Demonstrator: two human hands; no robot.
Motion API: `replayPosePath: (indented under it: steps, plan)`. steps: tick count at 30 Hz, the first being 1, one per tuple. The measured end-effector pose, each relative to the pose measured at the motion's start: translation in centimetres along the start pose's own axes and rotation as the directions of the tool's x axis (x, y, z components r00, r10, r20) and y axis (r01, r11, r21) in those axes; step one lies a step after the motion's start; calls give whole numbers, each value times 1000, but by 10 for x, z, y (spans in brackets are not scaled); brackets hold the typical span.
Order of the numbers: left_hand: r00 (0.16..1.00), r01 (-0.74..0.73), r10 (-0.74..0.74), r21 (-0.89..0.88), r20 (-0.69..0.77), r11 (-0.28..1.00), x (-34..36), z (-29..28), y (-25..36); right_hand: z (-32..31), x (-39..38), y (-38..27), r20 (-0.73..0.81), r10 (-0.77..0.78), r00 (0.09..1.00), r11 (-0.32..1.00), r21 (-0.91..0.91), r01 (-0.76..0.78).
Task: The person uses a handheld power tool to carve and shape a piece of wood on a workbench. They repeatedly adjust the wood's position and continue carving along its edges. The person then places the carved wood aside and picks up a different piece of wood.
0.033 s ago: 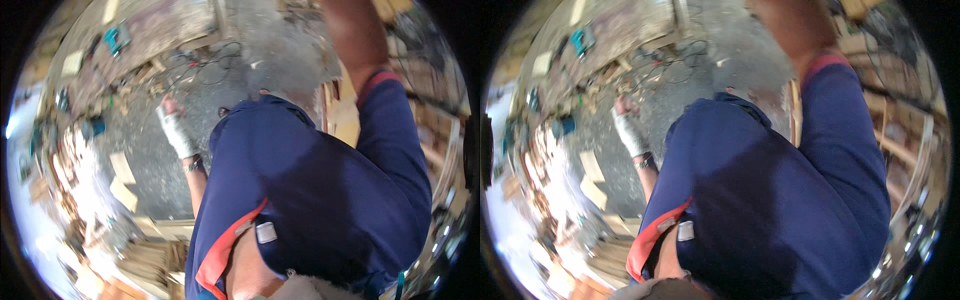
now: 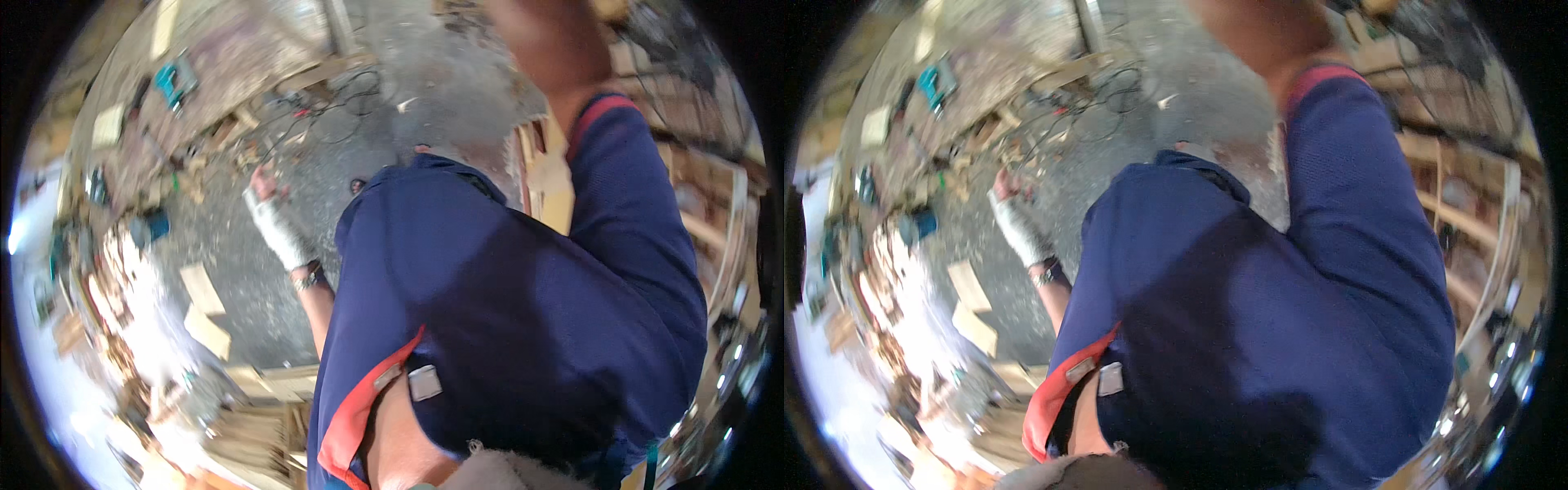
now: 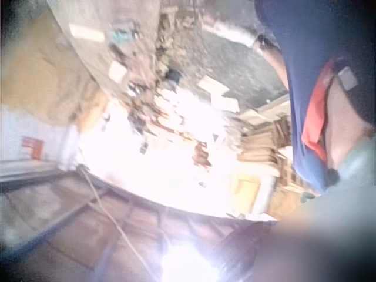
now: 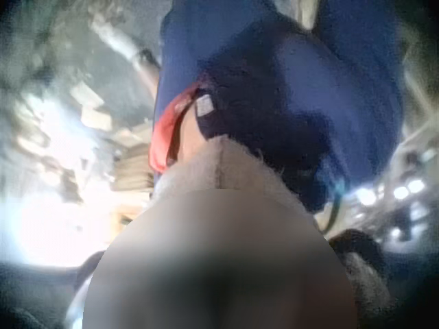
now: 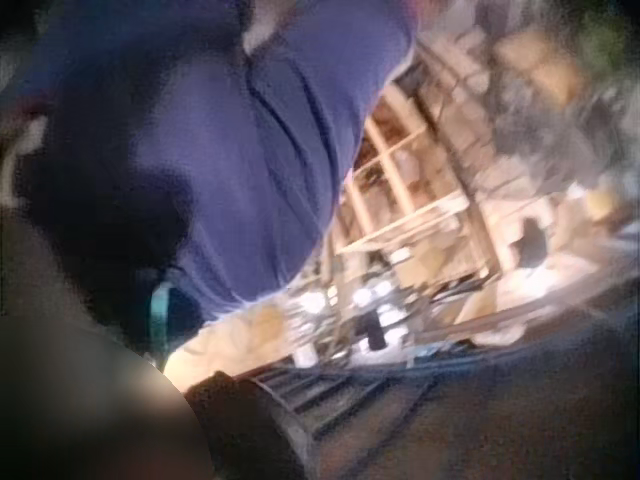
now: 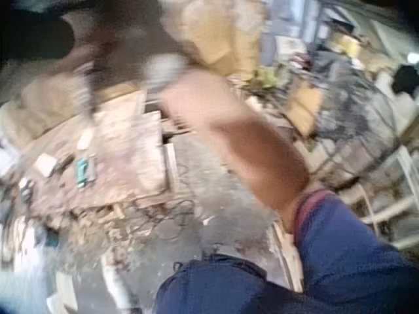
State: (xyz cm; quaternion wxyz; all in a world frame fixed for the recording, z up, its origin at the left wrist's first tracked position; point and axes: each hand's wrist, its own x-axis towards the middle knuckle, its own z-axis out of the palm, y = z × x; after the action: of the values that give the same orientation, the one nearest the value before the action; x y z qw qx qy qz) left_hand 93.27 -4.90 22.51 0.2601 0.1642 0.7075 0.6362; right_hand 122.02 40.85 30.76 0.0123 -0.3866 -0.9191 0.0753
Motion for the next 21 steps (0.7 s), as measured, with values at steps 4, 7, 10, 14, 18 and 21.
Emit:
replayPosePath:
  steps: [4,7,10,14,18,21]
  plan:
    - [993,118,-119,-174,7,978,5,-3,1,-12,-28,29,-48,109,993,994,-9,-109]
    - [991,134,-127,-210,48,968,5,1,-3,-17,-36,46,-65,149,987,988,-24,-150]
    - [990,130,-138,-224,-19,966,-4,0,-6,-11,-30,70,-65,157,986,986,-51,-160]
    - [994,88,-97,-164,-47,983,-14,2,-3,4,-5,115,-13,129,992,987,-98,-129]
    - [986,140,-153,-156,-72,978,-17,12,4,19,14,156,31,112,993,984,-145,-107]
    - [993,86,-90,-53,-71,995,-21,16,8,30,26,168,31,74,997,987,-148,-68]
